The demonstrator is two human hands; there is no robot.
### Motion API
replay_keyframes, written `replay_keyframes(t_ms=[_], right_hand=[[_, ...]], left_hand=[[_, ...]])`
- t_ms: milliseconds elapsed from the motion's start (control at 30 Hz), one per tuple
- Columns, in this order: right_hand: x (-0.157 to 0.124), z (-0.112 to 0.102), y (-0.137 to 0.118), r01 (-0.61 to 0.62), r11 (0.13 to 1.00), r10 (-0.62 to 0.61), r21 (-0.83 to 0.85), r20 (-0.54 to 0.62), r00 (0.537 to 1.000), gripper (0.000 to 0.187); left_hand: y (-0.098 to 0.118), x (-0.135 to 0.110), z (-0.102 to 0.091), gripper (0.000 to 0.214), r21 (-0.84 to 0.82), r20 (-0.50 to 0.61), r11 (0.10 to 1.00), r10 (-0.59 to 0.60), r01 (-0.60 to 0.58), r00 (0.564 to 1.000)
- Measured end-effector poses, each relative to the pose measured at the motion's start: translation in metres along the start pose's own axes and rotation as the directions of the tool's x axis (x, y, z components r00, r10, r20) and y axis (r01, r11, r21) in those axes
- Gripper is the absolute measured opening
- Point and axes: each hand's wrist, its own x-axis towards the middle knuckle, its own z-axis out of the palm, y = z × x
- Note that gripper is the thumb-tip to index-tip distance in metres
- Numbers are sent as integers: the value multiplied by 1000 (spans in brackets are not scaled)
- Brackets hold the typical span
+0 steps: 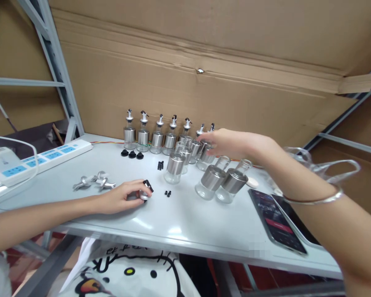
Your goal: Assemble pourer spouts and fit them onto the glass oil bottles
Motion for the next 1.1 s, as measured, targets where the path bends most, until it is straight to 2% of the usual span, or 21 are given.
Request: replay_keyframes(t_ms=[67, 167, 267, 367, 433, 533, 667, 900, 1000, 1100], right_hand=[[14, 7, -7, 122, 990, -118, -68, 56, 991, 46], [38, 18, -18, 242, 961, -228, -134, 109, 968, 29], [54, 28, -20, 241, 921, -233, -306, 62, 971, 15], [57, 32, -16, 224, 875, -239, -428, 20, 971, 16], [57, 31, -15, 254, 864, -278, -434, 7, 960, 15], [58, 27, -17, 295, 901, -302, -319, 27, 953, 12], [64, 22, -16, 258, 941, -245, -217, 88, 966, 9], [60, 17, 7, 85, 956, -54, -281, 114, 992, 8], [55, 8, 20, -19, 964, 39, -266, 70, 997, 14], [51, -2, 38, -118, 945, 111, -305, -42, 993, 22]], left_hand=[[0, 0, 0, 20, 1, 0, 1000, -1, 1, 1000], [1, -1, 0, 21, -3, 2, 1000, -7, 7, 1000], [1, -1, 0, 20, -5, 3, 1000, -9, 9, 1000], [1, 0, 0, 20, -2, 4, 1000, -3, 3, 1000], [1, 0, 0, 20, -8, 5, 1000, 1, -1, 1000], [0, -1, 0, 21, -9, 7, 1000, 2, -2, 1000], [0, -2, 0, 21, 0, 7, 1000, 1, -1, 1000], [1, 0, 0, 22, -12, 10, 1000, -7, 7, 1000], [1, -1, 0, 22, -13, 11, 1000, -16, 16, 1000], [0, -1, 1, 22, -13, 13, 1000, -21, 21, 1000]])
